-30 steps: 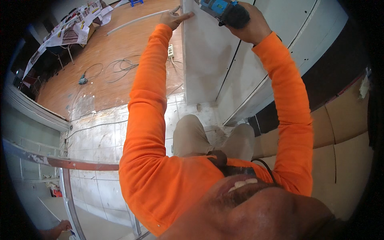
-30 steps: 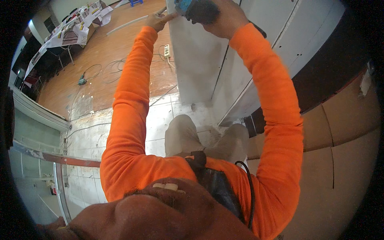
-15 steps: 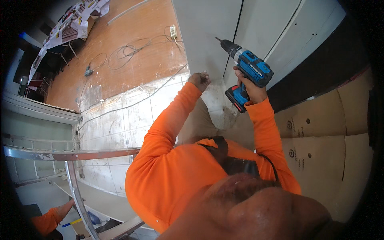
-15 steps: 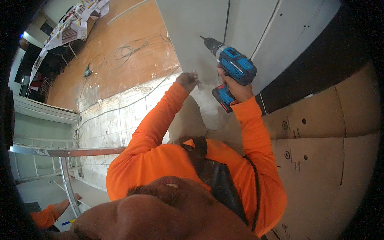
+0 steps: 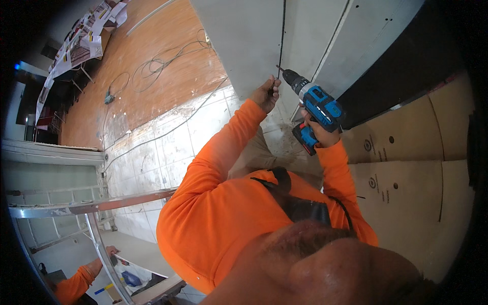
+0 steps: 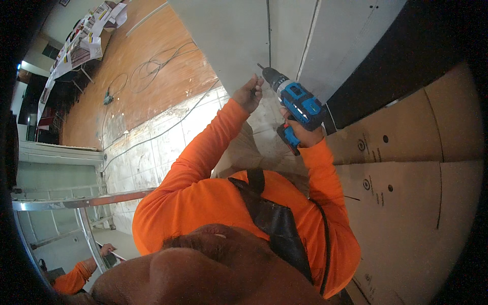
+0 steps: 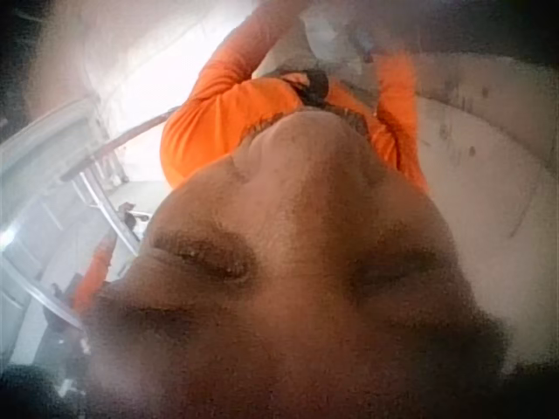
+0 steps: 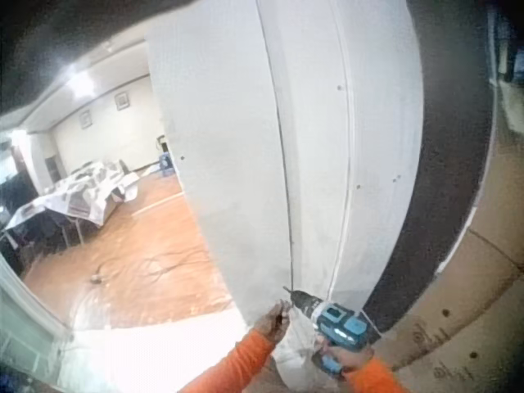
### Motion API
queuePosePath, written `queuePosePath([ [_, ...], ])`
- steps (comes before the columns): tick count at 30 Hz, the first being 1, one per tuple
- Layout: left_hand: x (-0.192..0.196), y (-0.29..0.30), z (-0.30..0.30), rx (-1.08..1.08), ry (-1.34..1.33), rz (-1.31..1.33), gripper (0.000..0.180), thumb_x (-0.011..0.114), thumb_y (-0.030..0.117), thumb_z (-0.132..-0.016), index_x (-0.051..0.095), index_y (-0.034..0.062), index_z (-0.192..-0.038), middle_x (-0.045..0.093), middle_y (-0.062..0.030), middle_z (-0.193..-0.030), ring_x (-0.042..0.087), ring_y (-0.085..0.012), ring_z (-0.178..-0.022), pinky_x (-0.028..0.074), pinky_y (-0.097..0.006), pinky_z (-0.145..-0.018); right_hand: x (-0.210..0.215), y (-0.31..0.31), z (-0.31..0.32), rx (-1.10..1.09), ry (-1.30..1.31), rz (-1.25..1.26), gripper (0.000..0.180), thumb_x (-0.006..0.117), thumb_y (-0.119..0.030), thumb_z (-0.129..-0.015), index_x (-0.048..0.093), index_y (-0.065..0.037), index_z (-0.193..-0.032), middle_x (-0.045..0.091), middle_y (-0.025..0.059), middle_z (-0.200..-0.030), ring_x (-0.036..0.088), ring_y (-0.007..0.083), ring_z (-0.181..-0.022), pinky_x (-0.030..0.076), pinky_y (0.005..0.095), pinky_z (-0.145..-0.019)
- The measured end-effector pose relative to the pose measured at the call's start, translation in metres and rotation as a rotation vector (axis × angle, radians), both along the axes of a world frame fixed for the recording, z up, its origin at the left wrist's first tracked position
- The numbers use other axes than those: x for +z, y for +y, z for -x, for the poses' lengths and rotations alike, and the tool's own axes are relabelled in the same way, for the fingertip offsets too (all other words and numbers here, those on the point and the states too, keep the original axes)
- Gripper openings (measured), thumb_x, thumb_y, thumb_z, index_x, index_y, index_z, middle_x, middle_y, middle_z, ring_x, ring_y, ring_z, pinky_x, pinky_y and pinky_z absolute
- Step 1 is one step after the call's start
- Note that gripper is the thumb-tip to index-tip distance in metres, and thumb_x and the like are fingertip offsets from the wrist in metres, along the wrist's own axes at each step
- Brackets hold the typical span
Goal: The person uses a cordless drill to secure white ceiling panels to the ceiling structure. They repeatedly position screws and drive them into the panels while standing on a ladder. Another person is visible in the background moving around the room.
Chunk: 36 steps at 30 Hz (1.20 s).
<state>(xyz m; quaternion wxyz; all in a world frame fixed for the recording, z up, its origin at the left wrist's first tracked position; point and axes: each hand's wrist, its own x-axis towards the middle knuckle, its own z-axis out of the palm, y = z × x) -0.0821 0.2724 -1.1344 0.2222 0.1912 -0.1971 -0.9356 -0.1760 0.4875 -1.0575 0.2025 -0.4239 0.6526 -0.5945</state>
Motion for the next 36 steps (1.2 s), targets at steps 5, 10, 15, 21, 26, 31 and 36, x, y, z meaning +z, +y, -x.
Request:
queuePosePath([
  [5, 0.03, -0.006, 0.021, 0.026, -0.037, 0.069, 0.018, 0.055, 0.022, -0.096, 0.056, 0.0067, -0.104, 0.057, -0.0013, -0.085, 0.044, -0.0078, -0.059, 0.037, -0.022, -0.049, -0.001, 0.012, -0.004, 0.004, -0.121, 0.036, 0.021, 0.07, -0.005, -0.084, 0.065, -0.003, -0.104, 0.065, 0.0014, -0.084, 0.055, 0.0079, -0.062, 0.048, 0.0242, -0.057],
  [10, 0.055, -0.02, 0.04, -0.043, -0.048, 0.128, 0.015, 0.054, 0.015, -0.095, 0.054, 0.0035, -0.104, 0.057, -0.0027, -0.087, 0.041, -0.0071, -0.06, 0.036, -0.021, -0.05, -0.011, 0.011, 0.006, -0.05, 0.039, 0.095, 0.029, 0.072, -0.009, -0.08, 0.067, -0.006, -0.108, 0.068, 0.0073, -0.097, 0.064, 0.0199, -0.09, 0.05, 0.0349, -0.08],
  [15, 0.066, -0.03, 0.051, 0.004, 0.028, 0.153, 0.014, 0.056, 0.014, -0.094, 0.053, 0.0039, -0.102, 0.057, -0.0034, -0.087, 0.04, -0.0072, -0.058, 0.036, -0.021, -0.049, -0.004, 0.008, 0.007, -0.07, 0.051, 0.123, 0.028, 0.072, -0.011, -0.081, 0.066, -0.006, -0.108, 0.067, 0.0062, -0.093, 0.064, 0.0174, -0.084, 0.051, 0.0336, -0.075],
  [21, 0.082, -0.031, 0.06, -0.063, 0.151, 0.059, 0.02, 0.061, 0.025, -0.093, 0.053, 0.0073, -0.096, 0.053, -0.0002, -0.077, 0.039, -0.007, -0.055, 0.035, -0.021, -0.048, 0.016, 0.001, 0.002, -0.04, -0.057, 0.198, 0.023, 0.071, -0.016, -0.084, 0.066, -0.004, -0.104, 0.064, 0.0028, -0.084, 0.058, 0.0107, -0.064, 0.049, 0.0275, -0.057],
  [26, 0.094, -0.025, 0.064, -0.117, 0.175, 0.05, 0.021, 0.061, 0.028, -0.093, 0.053, 0.0087, -0.092, 0.042, 0.0038, -0.064, 0.038, -0.0067, -0.051, 0.033, -0.021, -0.046, 0.013, -0.008, 0.009, -0.058, 0.051, 0.247, 0.022, 0.072, -0.014, -0.084, 0.066, -0.004, -0.102, 0.065, 0.0037, -0.085, 0.06, 0.0121, -0.064, 0.05, 0.0263, -0.055],
  [31, 0.098, -0.023, 0.064, -0.082, 0.178, 0.034, 0.021, 0.056, 0.029, -0.096, 0.053, 0.0088, -0.093, 0.039, 0.0041, -0.064, 0.036, -0.0068, -0.051, 0.033, -0.021, -0.044, 0.013, -0.014, 0.011, -0.058, 0.064, 0.195, 0.02, 0.071, -0.012, -0.084, 0.066, -0.004, -0.101, 0.065, 0.0039, -0.083, 0.061, 0.0127, -0.065, 0.05, 0.0273, -0.056],
  [36, 0.103, -0.028, 0.063, -0.101, 0.176, 0.043, 0.022, 0.056, 0.031, -0.096, 0.053, 0.0093, -0.094, 0.038, 0.0045, -0.063, 0.035, -0.0069, -0.05, 0.033, -0.02, -0.044, 0.013, -0.015, 0.012, -0.036, 0.077, 0.162, 0.017, 0.07, -0.012, -0.084, 0.065, -0.004, -0.099, 0.064, 0.0032, -0.078, 0.06, 0.012, -0.064, 0.05, 0.0281, -0.057],
])
